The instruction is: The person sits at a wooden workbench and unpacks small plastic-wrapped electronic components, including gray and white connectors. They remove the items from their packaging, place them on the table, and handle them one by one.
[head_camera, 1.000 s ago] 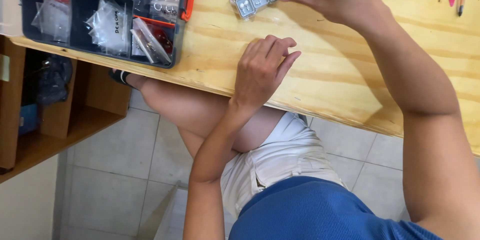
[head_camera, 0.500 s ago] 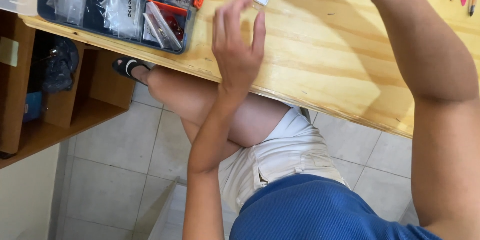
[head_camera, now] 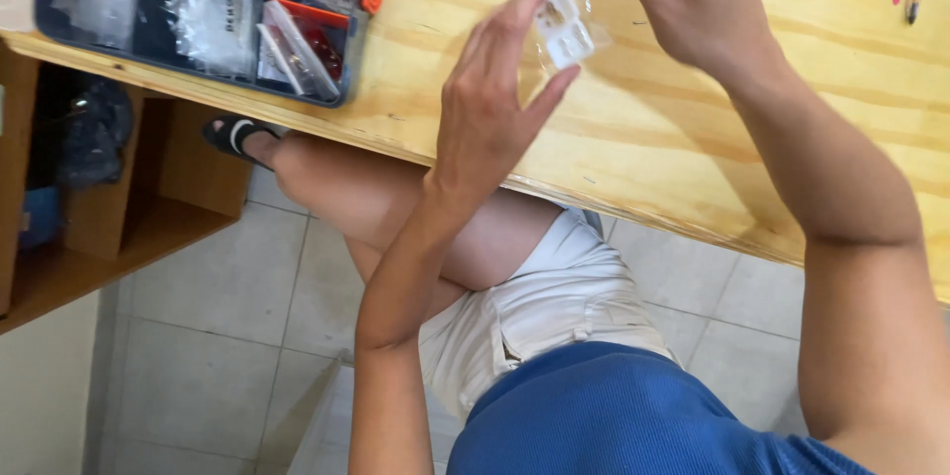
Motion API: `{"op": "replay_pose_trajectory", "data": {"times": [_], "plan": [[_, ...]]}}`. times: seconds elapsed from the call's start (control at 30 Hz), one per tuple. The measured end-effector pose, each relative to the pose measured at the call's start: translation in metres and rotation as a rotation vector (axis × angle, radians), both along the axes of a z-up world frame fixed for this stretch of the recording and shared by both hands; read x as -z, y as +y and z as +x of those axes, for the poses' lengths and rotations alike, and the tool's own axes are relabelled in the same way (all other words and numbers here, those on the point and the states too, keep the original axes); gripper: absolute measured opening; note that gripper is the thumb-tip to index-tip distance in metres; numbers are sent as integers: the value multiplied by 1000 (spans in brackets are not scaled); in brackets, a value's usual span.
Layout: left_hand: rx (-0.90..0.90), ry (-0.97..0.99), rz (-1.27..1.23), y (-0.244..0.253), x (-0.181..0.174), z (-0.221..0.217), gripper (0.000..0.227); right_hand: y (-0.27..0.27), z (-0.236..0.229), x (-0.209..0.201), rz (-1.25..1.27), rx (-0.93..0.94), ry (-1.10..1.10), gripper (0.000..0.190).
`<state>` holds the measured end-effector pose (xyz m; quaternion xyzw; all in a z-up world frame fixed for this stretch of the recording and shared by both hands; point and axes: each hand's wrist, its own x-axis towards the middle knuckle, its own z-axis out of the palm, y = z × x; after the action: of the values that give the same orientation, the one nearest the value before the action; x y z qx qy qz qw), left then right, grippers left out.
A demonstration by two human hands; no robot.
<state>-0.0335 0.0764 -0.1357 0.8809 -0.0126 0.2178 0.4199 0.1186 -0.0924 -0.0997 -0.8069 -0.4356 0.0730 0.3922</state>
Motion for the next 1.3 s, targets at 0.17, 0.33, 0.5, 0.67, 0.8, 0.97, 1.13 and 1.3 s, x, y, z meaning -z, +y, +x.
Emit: {"op": "replay_pose_trajectory", "data": {"times": [0.17,0.33,0.5,0.67,0.8,0.97,1.13,1.3], "plan": [[58,-101,42,-22,-7,0,63,-42,-42,3,152,132,616,32],[177,-134,151,-25,5,10,61,-60,-43,22,270,213,812,23],[100,-149,79,-32,18,22,58,-61,-42,20,264,208,774,28],[34,-111,32,-32,13,19,67,-72,-38,26,274,99,648,37],[290,55,-302,-21,-1,17,62,-77,-40,24,284,-42,464,15],[460,216,-524,-19,-8,18,65,-75,-41,25,313,-84,386,16],[414,195,-672,-22,-12,19,53,-78,-44,37,327,-102,469,15],[551,215,-875,-18,-2,21,53,-80,-41,34,305,-125,554,15]]}}
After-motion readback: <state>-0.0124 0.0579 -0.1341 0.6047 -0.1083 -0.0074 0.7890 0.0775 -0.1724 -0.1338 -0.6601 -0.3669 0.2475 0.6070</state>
